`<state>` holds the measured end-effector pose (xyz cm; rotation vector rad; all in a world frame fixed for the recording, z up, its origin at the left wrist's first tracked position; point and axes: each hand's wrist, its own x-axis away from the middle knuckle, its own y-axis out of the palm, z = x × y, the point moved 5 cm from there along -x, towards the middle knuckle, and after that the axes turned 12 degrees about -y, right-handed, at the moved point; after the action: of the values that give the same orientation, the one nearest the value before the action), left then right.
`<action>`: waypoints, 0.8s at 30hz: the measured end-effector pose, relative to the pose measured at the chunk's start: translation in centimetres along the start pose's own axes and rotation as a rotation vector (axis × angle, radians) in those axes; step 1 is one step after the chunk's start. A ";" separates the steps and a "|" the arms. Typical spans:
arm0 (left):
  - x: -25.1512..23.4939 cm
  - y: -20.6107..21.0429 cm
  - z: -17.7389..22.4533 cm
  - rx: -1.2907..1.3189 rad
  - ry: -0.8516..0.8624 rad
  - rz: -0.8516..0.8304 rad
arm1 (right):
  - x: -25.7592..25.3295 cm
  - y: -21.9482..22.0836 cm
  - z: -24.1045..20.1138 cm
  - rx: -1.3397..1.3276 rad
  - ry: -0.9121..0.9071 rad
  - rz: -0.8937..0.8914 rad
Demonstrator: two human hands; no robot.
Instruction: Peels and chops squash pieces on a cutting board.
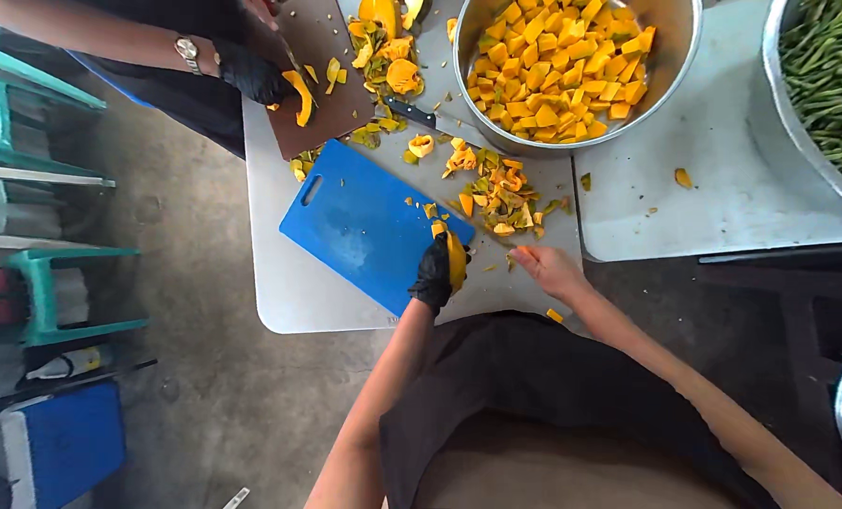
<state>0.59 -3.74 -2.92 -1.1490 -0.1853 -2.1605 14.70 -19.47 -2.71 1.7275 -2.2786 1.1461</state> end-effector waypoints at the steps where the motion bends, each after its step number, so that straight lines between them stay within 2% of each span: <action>1: -0.1 -0.4 0.1 -0.072 0.043 0.053 | 0.4 0.4 -0.9 0.020 -0.035 -0.036; 4: 1.0 -0.5 0.8 -0.280 0.183 0.150 | 1.1 1.6 -2.5 0.082 -0.138 -0.067; 8: 1.4 0.2 0.9 -0.274 0.171 0.169 | 1.1 1.6 -2.3 0.150 -0.169 -0.030; 10: 1.4 0.3 0.7 -0.281 0.134 0.121 | 0.8 1.3 -1.8 0.131 -0.137 -0.032; 13: 1.2 0.4 0.2 -0.140 0.111 0.063 | 1.0 0.7 -1.7 0.123 -0.166 -0.025; 17: 1.6 0.2 0.6 -0.181 0.233 0.030 | 2.1 0.7 -2.7 0.156 -0.246 -0.047; 19: 1.6 0.2 0.7 -0.200 0.236 0.027 | 2.1 0.8 -2.8 0.190 -0.252 0.003; 22: 2.1 0.5 0.9 -0.274 0.156 0.021 | 1.5 0.7 -2.5 0.197 -0.156 0.044; 24: 1.9 1.4 0.4 -0.070 0.089 -0.096 | 0.3 0.1 -1.0 0.107 0.014 -0.013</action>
<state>1.03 -5.60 -1.41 -1.1006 -0.1286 -2.3143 14.08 -19.10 -1.88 1.7619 -2.2328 1.2957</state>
